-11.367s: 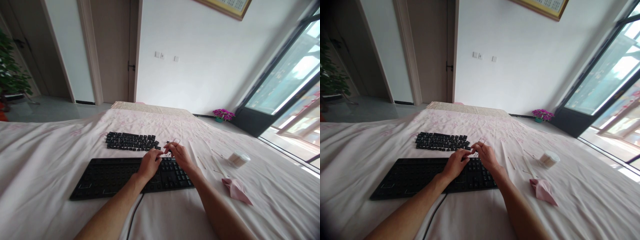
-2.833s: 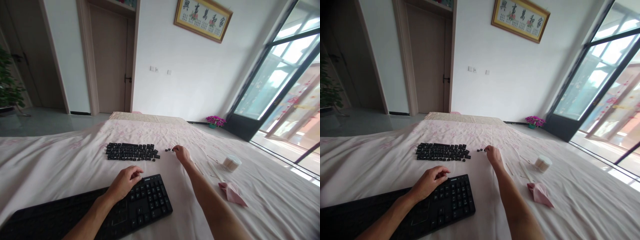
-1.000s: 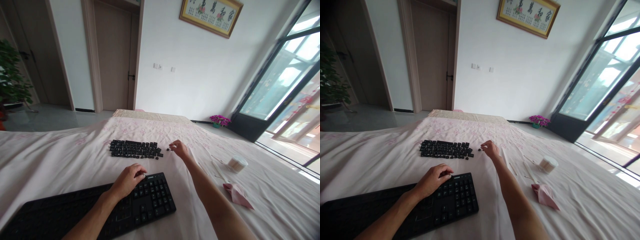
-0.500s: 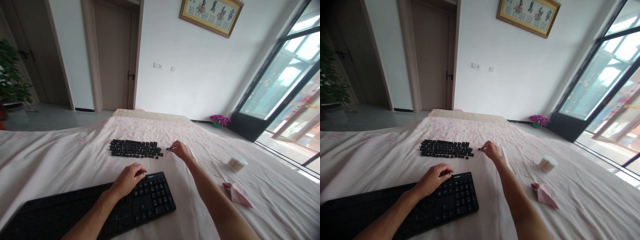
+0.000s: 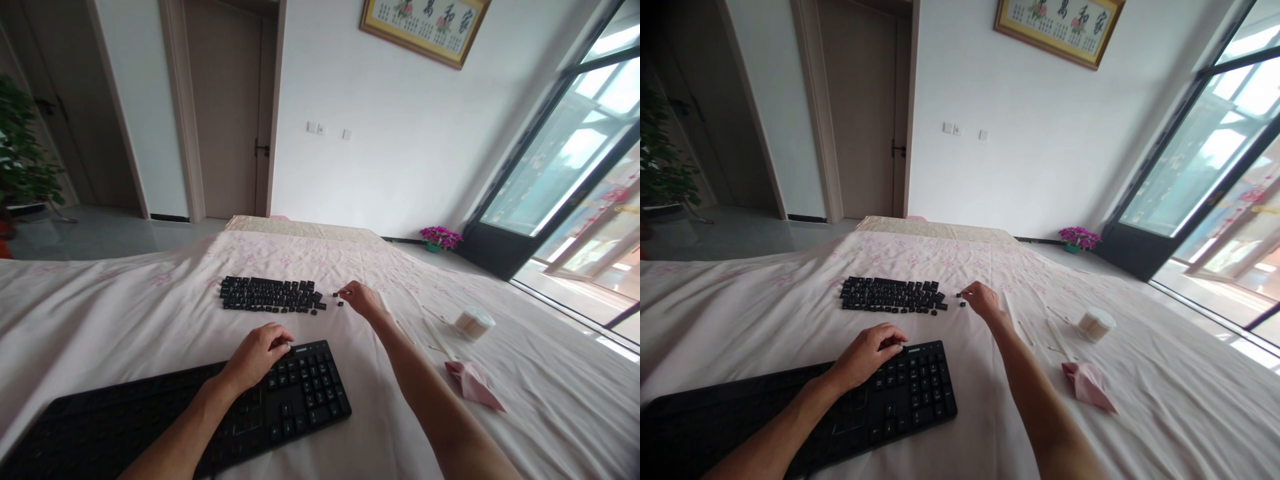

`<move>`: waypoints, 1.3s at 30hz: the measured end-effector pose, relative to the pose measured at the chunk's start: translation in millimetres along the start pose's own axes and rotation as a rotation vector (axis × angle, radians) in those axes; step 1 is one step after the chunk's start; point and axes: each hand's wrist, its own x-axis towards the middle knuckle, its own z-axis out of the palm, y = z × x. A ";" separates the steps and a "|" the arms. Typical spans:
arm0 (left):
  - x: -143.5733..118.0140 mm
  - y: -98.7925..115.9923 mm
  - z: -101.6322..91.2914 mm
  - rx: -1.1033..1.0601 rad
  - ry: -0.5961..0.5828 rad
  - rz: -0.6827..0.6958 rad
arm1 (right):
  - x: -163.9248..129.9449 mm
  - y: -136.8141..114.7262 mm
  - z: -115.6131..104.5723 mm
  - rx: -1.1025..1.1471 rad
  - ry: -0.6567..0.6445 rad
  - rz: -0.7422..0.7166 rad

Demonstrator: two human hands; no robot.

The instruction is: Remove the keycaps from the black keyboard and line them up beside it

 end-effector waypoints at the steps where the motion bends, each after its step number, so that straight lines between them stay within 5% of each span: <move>1: 0.0 0.3 -0.4 0.001 0.000 0.000 | 4.4 -1.2 0.9 -0.005 0.000 0.007; 10: -0.1 4.3 -2.7 0.012 -0.004 -0.006 | 24.9 -11.4 7.3 -0.044 -0.074 0.018; 22: -1.0 2.9 -1.2 0.011 -0.001 -0.001 | 5.8 -7.6 -7.5 0.000 -0.035 0.029; 39: -0.1 4.2 -1.3 0.021 -0.009 -0.014 | -15.4 -13.8 2.2 0.025 -0.056 -0.146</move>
